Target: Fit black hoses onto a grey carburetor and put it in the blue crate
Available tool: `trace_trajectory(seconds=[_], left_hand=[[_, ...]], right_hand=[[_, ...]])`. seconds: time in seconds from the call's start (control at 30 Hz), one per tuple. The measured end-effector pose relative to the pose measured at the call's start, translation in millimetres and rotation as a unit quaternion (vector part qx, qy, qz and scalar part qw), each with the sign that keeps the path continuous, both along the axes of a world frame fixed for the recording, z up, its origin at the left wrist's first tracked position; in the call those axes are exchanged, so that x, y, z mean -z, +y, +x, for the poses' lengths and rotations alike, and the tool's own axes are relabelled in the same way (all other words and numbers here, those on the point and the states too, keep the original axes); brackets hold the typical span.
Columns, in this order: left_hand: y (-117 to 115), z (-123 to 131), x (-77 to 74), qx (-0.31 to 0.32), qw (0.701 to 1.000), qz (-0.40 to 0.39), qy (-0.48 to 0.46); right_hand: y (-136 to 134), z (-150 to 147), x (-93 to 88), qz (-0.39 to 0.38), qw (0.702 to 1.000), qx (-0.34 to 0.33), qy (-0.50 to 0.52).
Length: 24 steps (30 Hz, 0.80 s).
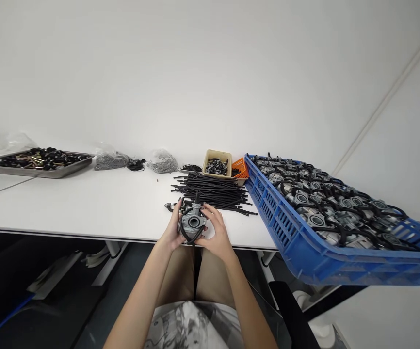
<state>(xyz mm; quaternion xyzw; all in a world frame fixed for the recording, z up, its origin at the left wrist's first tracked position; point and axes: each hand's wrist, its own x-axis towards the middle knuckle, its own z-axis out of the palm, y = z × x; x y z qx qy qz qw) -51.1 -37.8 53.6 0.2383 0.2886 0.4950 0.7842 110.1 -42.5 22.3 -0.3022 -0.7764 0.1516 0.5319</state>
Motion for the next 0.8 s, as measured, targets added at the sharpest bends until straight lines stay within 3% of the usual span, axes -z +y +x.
trace_trajectory(seconds=[0.37, 0.53, 0.8], left_hand=[[10, 3, 9.9, 0.021, 0.999, -0.021, 0.015], [13, 5, 13.5, -0.041, 0.999, 0.001, 0.024], [10, 16, 7.2, -0.140, 0.989, 0.016, 0.043]], right_hand=[[4, 3, 5.1, 0.044, 0.999, -0.032, 0.006], [5, 3, 8.1, 0.052, 0.998, -0.030, -0.009], [6, 3, 14.4, 0.045, 0.998, -0.038, 0.017]])
